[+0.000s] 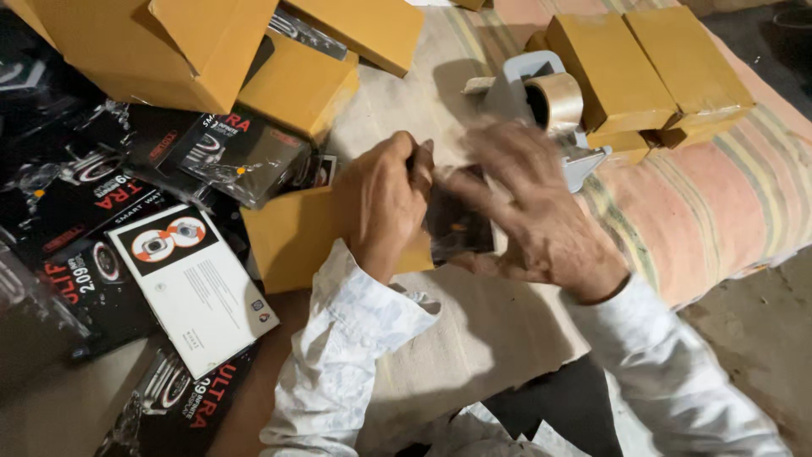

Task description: The person places smartwatch boxes into small cardboard boxes, folds the flaps, and seals them with packing tape using a tape dispenser. The sealed boxes are stacked on the table.

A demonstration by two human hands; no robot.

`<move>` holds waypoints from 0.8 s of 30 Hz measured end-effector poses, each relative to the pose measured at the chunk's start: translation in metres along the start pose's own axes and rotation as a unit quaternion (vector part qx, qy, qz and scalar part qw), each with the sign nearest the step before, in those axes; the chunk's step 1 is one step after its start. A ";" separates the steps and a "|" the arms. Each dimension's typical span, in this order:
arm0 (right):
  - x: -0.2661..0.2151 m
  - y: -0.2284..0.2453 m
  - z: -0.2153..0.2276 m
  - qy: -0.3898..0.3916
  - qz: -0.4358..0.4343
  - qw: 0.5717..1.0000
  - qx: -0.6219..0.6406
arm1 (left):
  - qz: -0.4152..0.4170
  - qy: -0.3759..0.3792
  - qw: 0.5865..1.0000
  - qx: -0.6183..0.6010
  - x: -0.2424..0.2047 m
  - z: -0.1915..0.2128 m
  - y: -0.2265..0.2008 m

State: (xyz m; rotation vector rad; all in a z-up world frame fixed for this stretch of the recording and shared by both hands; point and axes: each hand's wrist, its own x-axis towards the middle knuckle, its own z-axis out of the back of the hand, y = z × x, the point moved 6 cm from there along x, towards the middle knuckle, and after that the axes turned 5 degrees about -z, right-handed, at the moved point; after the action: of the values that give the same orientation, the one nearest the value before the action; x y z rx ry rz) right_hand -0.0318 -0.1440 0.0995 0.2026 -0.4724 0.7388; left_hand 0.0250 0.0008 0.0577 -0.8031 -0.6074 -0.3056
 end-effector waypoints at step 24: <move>-0.026 -0.044 -0.037 -0.270 -0.348 0.765 0.469 | 0.087 -0.196 0.869 -0.445 -0.031 0.000 -0.023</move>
State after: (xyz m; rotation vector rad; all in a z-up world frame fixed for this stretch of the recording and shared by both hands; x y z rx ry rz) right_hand -0.0059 -0.1786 0.0534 1.4963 -0.4806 0.0899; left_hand -0.0108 -0.0140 0.0519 -1.8373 -0.7693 -0.2505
